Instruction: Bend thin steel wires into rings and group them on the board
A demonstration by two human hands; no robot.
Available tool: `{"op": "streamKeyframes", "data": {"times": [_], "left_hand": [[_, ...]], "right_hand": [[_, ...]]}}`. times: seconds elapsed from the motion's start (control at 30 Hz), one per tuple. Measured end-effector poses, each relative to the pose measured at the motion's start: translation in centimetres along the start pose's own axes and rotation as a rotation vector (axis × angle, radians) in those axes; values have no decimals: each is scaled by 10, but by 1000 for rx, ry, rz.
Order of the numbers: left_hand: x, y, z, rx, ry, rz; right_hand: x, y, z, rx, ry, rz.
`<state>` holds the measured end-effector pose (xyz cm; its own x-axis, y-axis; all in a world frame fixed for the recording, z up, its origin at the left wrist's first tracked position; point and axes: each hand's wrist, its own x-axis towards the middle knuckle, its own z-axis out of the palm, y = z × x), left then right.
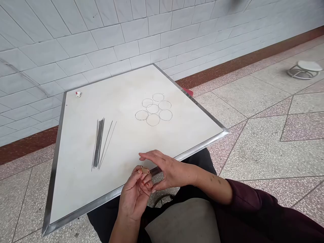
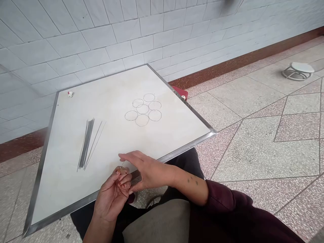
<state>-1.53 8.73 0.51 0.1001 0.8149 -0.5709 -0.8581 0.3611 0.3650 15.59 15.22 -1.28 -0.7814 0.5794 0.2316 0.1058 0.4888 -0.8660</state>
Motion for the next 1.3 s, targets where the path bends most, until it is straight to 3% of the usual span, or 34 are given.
{"op": "streamKeyframes", "data": {"times": [0.5, 1.07, 1.3], "left_hand": [[-1, -7, 2, 52, 12, 96], [0, -13, 0, 231, 131, 196], [-7, -14, 1, 353, 116, 230]], "right_hand": [[3, 1, 3, -65, 55, -3], [1, 6, 2, -83, -9, -42], [0, 0, -8, -31, 41, -95]]}}
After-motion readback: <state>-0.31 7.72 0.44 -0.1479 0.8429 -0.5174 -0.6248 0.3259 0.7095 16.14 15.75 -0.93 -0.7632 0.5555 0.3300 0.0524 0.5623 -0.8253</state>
